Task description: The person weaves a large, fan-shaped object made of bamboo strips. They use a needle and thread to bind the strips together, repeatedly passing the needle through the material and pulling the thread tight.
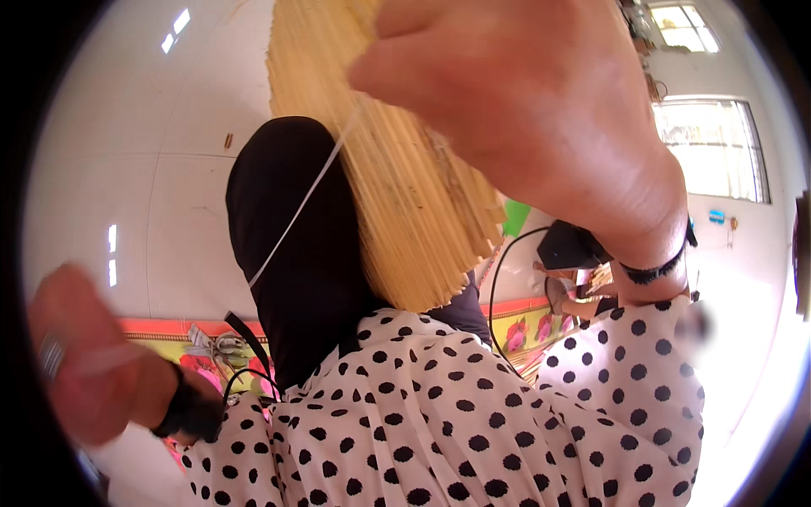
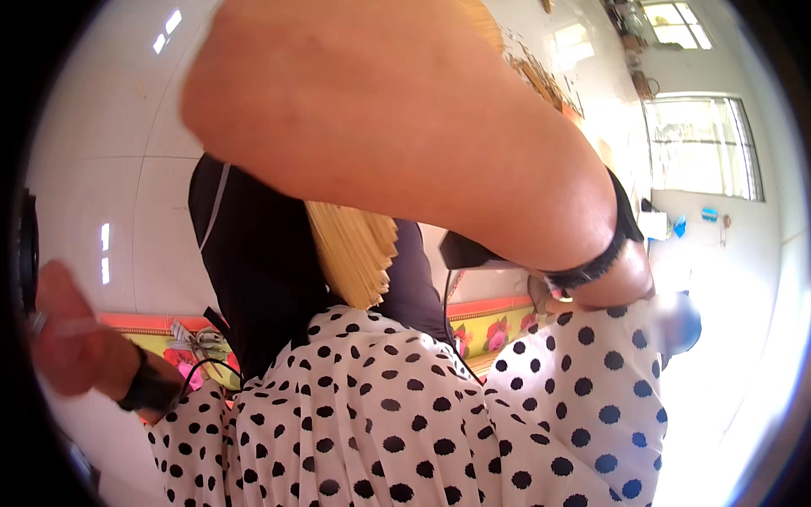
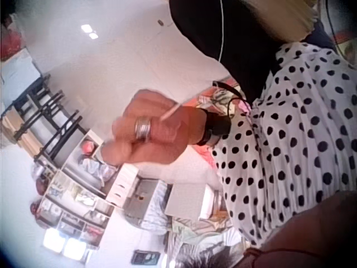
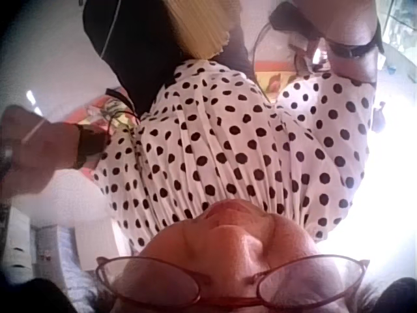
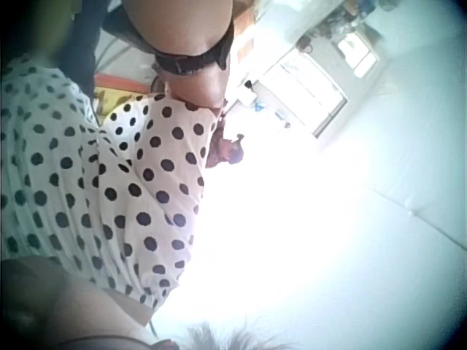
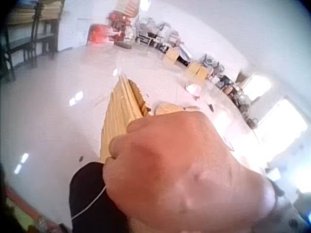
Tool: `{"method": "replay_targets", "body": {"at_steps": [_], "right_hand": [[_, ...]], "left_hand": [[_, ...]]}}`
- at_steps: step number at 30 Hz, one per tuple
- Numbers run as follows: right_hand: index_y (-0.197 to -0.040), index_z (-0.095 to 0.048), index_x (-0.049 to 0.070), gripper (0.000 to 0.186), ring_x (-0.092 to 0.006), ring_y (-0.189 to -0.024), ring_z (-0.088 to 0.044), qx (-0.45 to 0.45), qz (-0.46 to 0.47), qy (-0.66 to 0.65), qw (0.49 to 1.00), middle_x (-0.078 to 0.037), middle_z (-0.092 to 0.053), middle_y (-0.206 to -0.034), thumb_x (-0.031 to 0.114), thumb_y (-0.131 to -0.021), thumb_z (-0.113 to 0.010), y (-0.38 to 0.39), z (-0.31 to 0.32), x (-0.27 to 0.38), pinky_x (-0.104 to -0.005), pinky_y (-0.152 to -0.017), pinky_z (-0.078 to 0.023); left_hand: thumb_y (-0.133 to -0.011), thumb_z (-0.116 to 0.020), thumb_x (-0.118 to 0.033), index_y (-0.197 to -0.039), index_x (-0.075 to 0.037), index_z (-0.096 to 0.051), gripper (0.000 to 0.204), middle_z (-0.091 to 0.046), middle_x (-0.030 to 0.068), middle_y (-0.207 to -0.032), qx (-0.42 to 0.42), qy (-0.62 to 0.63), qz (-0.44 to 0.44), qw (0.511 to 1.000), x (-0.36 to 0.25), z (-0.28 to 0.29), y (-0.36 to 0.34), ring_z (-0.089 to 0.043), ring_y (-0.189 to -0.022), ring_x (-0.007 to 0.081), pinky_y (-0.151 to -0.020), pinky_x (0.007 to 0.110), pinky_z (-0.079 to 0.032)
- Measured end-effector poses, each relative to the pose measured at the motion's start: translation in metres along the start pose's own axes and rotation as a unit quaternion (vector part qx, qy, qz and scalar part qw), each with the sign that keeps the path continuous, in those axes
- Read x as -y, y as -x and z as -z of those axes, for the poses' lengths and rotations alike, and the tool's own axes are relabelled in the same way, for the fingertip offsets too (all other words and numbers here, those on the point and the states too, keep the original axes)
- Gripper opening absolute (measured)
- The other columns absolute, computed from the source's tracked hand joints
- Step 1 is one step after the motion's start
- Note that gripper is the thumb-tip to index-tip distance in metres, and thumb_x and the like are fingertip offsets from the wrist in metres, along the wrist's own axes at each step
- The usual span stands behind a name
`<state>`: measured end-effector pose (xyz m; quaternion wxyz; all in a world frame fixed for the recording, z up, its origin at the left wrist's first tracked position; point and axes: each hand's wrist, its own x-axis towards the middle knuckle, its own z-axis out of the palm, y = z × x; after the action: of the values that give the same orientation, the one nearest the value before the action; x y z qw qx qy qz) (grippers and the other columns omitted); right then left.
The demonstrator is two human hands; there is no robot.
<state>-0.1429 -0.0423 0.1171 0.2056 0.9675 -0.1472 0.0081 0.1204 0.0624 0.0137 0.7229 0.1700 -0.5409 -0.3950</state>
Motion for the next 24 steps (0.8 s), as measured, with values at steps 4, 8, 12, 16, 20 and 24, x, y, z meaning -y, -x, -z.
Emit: {"method": "replay_targets", "body": {"at_steps": [4,8,12,16,20,24], "right_hand": [[-0.085,-0.071,0.005,0.028,-0.0189,-0.058,-0.056,0.031,-0.008,0.031,0.999,-0.001,-0.059,-0.068,0.016,-0.060,-0.065,0.011,0.003,0.003,-0.0311,-0.047,-0.043],[-0.086,-0.070,0.004,0.029,-0.0193,-0.057,-0.056,0.034,0.021,0.055,0.998,-0.001,-0.059,-0.069,0.016,-0.060,-0.063,0.003,0.003,0.007,-0.0313,-0.045,-0.043],[-0.085,-0.070,0.005,0.027,-0.0193,-0.058,-0.057,0.061,0.006,0.062,0.996,-0.001,-0.057,-0.067,0.016,-0.061,-0.064,-0.001,0.005,0.008,-0.0316,-0.046,-0.043],[-0.084,-0.070,0.006,0.024,-0.0197,-0.060,-0.058,0.064,0.000,0.058,0.996,-0.001,-0.056,-0.067,0.015,-0.062,-0.064,-0.003,0.002,0.008,-0.0322,-0.046,-0.044],[-0.084,-0.071,0.007,0.023,-0.0202,-0.061,-0.059,0.063,-0.010,0.065,0.996,-0.001,-0.058,-0.067,0.015,-0.063,-0.065,-0.003,-0.001,0.008,-0.0325,-0.048,-0.045],[-0.084,-0.071,0.008,0.023,-0.0207,-0.062,-0.061,0.063,-0.021,0.077,0.995,-0.001,-0.059,-0.068,0.015,-0.064,-0.065,-0.003,0.000,0.009,-0.0325,-0.049,-0.046]], "left_hand": [[-0.081,-0.063,0.003,-0.097,0.001,-0.069,0.017,-0.070,0.0104,-0.082,0.169,-0.200,0.164,0.951,0.047,-0.047,0.000,-0.060,-0.058,0.0128,-0.051,0.025,-0.045],[-0.079,-0.065,0.006,-0.100,-0.001,-0.069,0.021,-0.064,0.0092,-0.070,0.204,-0.216,0.116,0.948,0.081,-0.070,0.021,-0.059,-0.054,0.0209,-0.050,0.028,-0.044],[-0.081,-0.065,0.006,-0.100,-0.001,-0.068,0.021,-0.063,0.0098,-0.070,0.185,-0.206,0.116,0.954,0.092,-0.083,0.029,-0.059,-0.055,0.0233,-0.050,0.030,-0.045],[-0.081,-0.065,0.006,-0.099,-0.001,-0.068,0.020,-0.063,0.0099,-0.071,0.192,-0.220,0.119,0.949,0.094,-0.086,0.028,-0.060,-0.056,0.0235,-0.050,0.030,-0.045],[-0.082,-0.065,0.005,-0.099,-0.001,-0.068,0.018,-0.064,0.0101,-0.071,0.190,-0.227,0.115,0.948,0.098,-0.087,0.027,-0.062,-0.058,0.0242,-0.050,0.031,-0.046],[-0.082,-0.065,0.004,-0.099,-0.001,-0.068,0.018,-0.065,0.0100,-0.071,0.182,-0.221,0.116,0.951,0.099,-0.088,0.029,-0.062,-0.058,0.0244,-0.050,0.030,-0.047]]}}
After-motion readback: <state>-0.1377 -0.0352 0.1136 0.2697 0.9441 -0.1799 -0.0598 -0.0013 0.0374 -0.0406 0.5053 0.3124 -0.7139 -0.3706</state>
